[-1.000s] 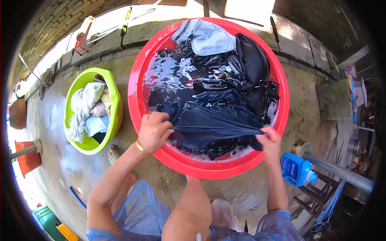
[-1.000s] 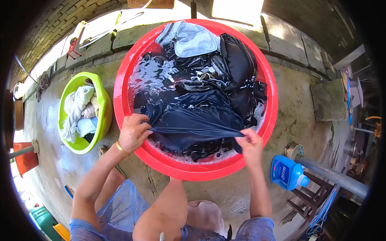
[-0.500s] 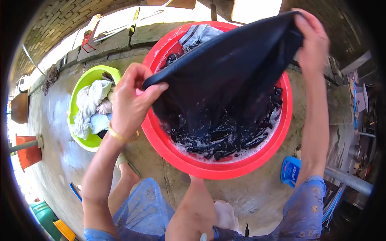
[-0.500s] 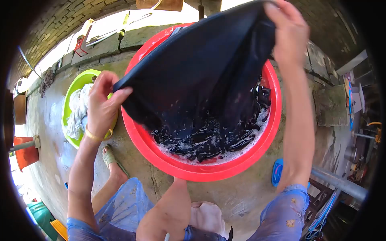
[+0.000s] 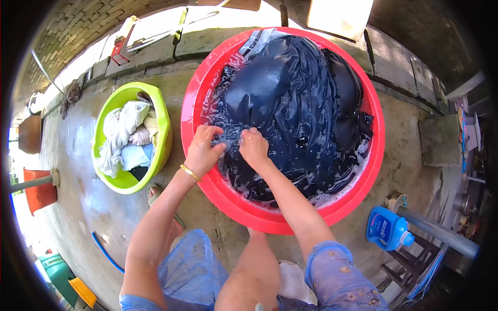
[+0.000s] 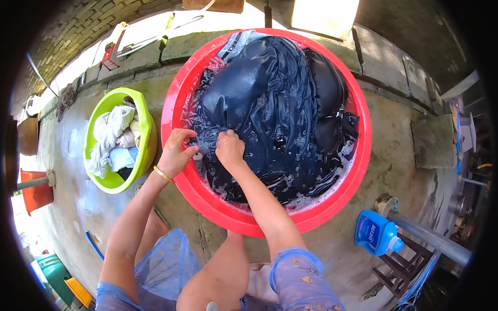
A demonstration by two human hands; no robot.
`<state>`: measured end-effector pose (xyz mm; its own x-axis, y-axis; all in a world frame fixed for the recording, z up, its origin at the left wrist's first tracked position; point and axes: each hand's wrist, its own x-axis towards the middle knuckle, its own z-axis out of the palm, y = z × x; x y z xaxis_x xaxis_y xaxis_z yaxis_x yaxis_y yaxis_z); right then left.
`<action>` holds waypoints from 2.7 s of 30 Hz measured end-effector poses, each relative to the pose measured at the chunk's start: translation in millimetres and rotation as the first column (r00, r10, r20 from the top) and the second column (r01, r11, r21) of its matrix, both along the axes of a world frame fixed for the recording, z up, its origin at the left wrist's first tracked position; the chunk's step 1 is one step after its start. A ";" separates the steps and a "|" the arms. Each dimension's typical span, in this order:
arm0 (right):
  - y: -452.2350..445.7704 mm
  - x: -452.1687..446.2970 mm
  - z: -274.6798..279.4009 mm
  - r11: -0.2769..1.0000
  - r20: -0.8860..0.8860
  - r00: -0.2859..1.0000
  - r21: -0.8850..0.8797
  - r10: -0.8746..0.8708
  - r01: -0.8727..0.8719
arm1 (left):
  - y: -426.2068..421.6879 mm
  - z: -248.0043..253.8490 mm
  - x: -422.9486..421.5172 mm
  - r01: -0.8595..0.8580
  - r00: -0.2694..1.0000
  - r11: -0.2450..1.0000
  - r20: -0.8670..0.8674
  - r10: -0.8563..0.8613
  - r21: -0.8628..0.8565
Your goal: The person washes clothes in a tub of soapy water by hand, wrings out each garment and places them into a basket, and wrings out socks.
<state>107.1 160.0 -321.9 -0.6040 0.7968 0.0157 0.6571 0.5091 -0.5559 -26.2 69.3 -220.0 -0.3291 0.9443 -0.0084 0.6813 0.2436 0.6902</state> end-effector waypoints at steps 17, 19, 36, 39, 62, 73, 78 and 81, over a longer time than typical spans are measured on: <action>14.1 0.8 11.0 0.934 -0.221 0.974 -0.356 -0.056 -0.027 | -5.0 -50.1 23.0 -0.120 0.993 0.926 -0.027 0.118 -0.357; 10.5 11.8 58.3 0.862 -0.299 0.952 -0.497 -0.063 -0.099 | -0.1 -45.5 27.2 -0.143 0.988 0.983 -0.080 0.135 -0.114; 41.9 142.0 146.5 0.919 -0.383 0.884 -0.377 -0.267 0.114 | 29.0 0.2 48.6 -0.498 0.086 0.860 0.980 0.177 -0.111; 62.9 160.1 98.7 0.942 -0.230 0.914 -0.055 -0.334 0.330 | 39.8 -15.2 61.3 -0.292 0.632 0.956 0.751 0.191 0.003; 34.9 149.0 79.6 0.666 -0.086 0.828 -0.643 -0.553 0.378 | -19.4 73.4 40.3 -0.279 0.475 0.934 0.814 0.335 -0.222; 47.3 148.5 454.4 0.683 -0.768 0.353 -0.638 -0.535 -0.354 | 32.4 336.0 34.3 -0.418 0.304 0.900 0.953 0.010 0.123; 51.4 165.3 571.7 0.877 -0.897 0.300 -0.404 -0.324 -0.261 | 61.6 455.2 32.1 -0.346 0.705 0.793 0.697 -0.133 0.501; 60.3 185.2 621.4 0.839 -0.931 0.294 -0.330 -0.215 -0.433 | 67.7 510.3 32.3 -0.221 0.630 0.711 0.655 -0.418 0.667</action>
